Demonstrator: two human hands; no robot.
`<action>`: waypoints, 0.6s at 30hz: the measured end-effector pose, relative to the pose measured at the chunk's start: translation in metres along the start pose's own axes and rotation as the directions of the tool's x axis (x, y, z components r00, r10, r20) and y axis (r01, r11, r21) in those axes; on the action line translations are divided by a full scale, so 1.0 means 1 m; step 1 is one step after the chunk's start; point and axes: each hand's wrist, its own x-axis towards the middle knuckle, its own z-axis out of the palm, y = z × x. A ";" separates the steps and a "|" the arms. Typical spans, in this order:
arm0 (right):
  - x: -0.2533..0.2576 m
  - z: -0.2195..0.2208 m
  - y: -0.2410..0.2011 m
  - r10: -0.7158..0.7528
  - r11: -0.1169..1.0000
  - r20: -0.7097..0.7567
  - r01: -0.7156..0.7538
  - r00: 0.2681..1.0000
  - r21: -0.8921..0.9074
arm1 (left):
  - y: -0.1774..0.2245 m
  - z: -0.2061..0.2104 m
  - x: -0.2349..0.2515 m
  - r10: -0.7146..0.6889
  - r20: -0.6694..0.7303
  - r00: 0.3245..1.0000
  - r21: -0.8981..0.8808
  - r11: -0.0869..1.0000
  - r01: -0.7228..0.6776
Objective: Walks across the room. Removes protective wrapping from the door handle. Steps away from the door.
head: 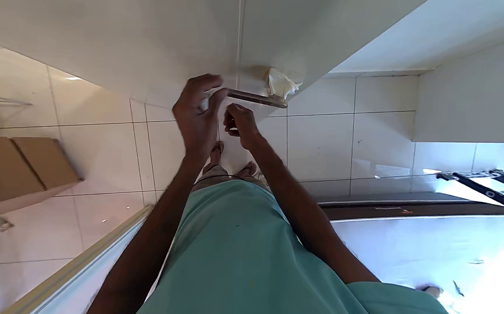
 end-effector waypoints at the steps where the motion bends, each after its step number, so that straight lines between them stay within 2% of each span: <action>1: 0.001 0.009 -0.006 0.006 1.000 0.037 -0.007 0.999 0.017 | -0.009 -0.007 -0.004 -0.076 -0.030 0.997 -0.016 0.997 0.076; 4: 0.006 0.033 -0.018 0.022 0.982 0.115 -0.043 0.993 0.182 | -0.035 -0.024 -0.006 -0.306 0.016 0.952 0.072 0.950 0.304; 6: 0.008 0.046 -0.025 0.018 0.948 0.146 -0.063 0.989 0.313 | -0.046 -0.031 0.001 -0.342 0.112 0.933 0.127 0.936 0.328; 9: 0.003 0.068 -0.034 -0.044 0.902 0.216 -0.055 0.975 0.429 | -0.048 -0.034 0.016 -0.304 0.200 0.931 0.075 0.953 0.295; 12: -0.008 0.087 -0.045 -0.093 0.878 0.260 -0.044 0.961 0.477 | -0.041 -0.037 0.024 -0.224 0.032 0.974 -0.117 0.967 0.226; 14: -0.022 0.097 -0.058 -0.129 0.866 0.290 -0.035 0.948 0.499 | -0.040 -0.042 0.024 -0.250 -0.109 0.962 -0.228 0.948 0.221; 18: -0.082 0.102 -0.103 -0.227 0.901 0.331 0.068 0.916 0.429 | -0.051 -0.042 0.005 -0.355 -0.149 0.923 -0.356 0.890 0.285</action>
